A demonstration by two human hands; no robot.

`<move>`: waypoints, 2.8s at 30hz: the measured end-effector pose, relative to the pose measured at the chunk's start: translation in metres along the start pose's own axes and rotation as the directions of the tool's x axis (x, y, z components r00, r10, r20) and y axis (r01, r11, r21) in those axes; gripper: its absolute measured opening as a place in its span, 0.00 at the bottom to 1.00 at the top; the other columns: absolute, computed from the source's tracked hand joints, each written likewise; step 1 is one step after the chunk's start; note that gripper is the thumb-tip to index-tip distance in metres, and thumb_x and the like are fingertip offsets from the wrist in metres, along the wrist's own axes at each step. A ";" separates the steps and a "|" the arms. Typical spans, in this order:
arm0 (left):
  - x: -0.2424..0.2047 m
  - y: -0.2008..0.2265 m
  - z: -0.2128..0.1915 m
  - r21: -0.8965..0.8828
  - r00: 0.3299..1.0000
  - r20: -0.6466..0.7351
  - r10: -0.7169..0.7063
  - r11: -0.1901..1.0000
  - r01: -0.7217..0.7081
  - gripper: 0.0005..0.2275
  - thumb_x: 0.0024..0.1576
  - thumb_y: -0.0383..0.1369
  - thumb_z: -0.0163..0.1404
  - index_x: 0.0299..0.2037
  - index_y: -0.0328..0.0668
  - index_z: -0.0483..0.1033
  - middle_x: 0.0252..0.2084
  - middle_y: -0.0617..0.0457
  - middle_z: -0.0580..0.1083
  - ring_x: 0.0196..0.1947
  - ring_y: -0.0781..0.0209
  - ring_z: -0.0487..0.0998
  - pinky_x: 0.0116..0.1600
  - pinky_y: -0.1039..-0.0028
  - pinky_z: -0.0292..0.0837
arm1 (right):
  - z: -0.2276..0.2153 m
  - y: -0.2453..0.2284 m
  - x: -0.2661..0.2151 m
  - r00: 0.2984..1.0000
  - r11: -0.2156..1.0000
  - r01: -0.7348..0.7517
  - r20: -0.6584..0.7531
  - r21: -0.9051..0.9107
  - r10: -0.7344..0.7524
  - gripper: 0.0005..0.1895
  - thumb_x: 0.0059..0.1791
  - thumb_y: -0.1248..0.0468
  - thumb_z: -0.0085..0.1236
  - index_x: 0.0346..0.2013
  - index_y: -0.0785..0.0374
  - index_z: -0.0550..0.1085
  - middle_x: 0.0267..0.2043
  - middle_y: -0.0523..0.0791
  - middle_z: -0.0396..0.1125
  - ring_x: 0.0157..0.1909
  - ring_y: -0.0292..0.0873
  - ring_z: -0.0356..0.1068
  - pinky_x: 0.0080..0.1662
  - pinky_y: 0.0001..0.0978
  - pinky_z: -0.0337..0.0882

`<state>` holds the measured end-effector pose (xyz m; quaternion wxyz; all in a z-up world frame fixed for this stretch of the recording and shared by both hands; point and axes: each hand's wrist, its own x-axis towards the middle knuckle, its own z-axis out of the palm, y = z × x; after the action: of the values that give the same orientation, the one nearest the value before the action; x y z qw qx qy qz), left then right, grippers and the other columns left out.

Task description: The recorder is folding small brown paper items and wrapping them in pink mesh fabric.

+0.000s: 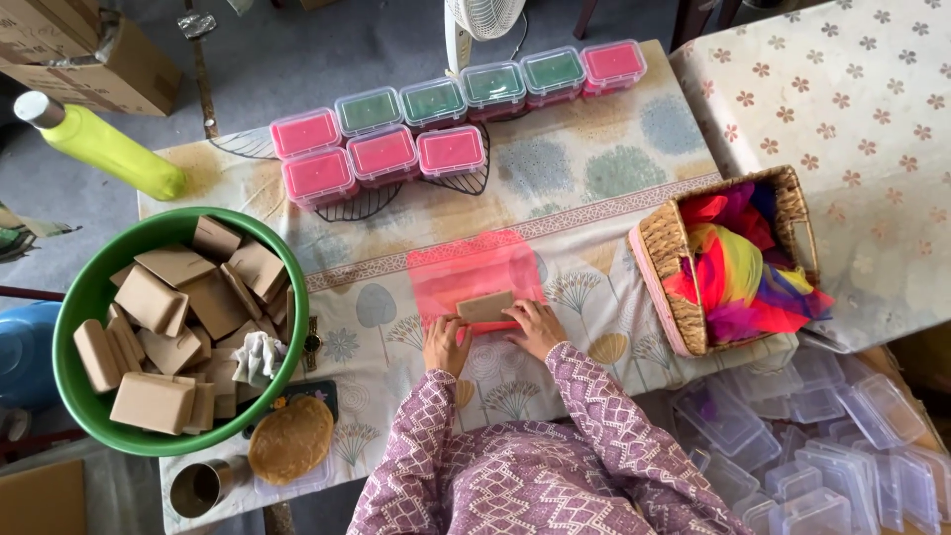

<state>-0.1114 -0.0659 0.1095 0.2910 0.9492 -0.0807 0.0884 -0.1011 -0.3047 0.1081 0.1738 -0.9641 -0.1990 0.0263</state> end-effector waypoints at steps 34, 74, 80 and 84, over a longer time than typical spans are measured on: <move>-0.007 -0.002 0.019 0.257 0.943 0.229 0.242 0.919 -0.298 0.24 0.57 0.33 0.54 0.65 0.48 0.69 0.69 0.59 0.68 0.67 0.65 0.68 0.71 0.59 0.57 | 0.029 -0.013 -0.017 0.976 0.973 0.158 -0.122 -0.168 -0.180 0.31 0.48 0.61 0.59 0.66 0.63 0.67 0.69 0.46 0.61 0.70 0.44 0.59 0.70 0.44 0.57; 0.050 0.015 -0.020 0.115 0.864 0.496 0.084 0.980 -0.161 0.45 0.37 0.54 0.67 0.66 0.52 0.59 0.62 0.44 0.72 0.64 0.48 0.71 0.72 0.47 0.52 | 0.004 -0.013 0.004 0.984 0.994 0.098 -0.143 -0.055 -0.105 0.22 0.51 0.66 0.55 0.60 0.55 0.71 0.60 0.43 0.68 0.64 0.43 0.65 0.67 0.47 0.59; 0.013 0.005 0.001 0.123 0.936 0.257 0.240 0.953 -0.278 0.29 0.49 0.41 0.64 0.61 0.49 0.69 0.60 0.52 0.72 0.61 0.56 0.72 0.73 0.54 0.55 | 0.020 -0.003 0.008 0.991 0.994 0.101 -0.086 -0.031 -0.103 0.26 0.48 0.71 0.57 0.61 0.56 0.71 0.63 0.43 0.68 0.66 0.42 0.66 0.68 0.44 0.60; 0.011 -0.004 0.010 0.176 0.944 0.278 0.180 0.956 -0.234 0.27 0.49 0.30 0.61 0.62 0.50 0.72 0.57 0.58 0.75 0.56 0.61 0.76 0.72 0.55 0.55 | -0.002 -0.010 0.014 0.996 0.995 0.079 -0.055 0.067 -0.076 0.29 0.44 0.72 0.61 0.60 0.56 0.71 0.62 0.43 0.68 0.64 0.44 0.66 0.67 0.48 0.59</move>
<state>-0.0989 -0.0696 0.1016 0.1670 0.9637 -0.2082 0.0018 -0.0913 -0.2913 0.1136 0.2132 -0.9494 -0.2306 0.0011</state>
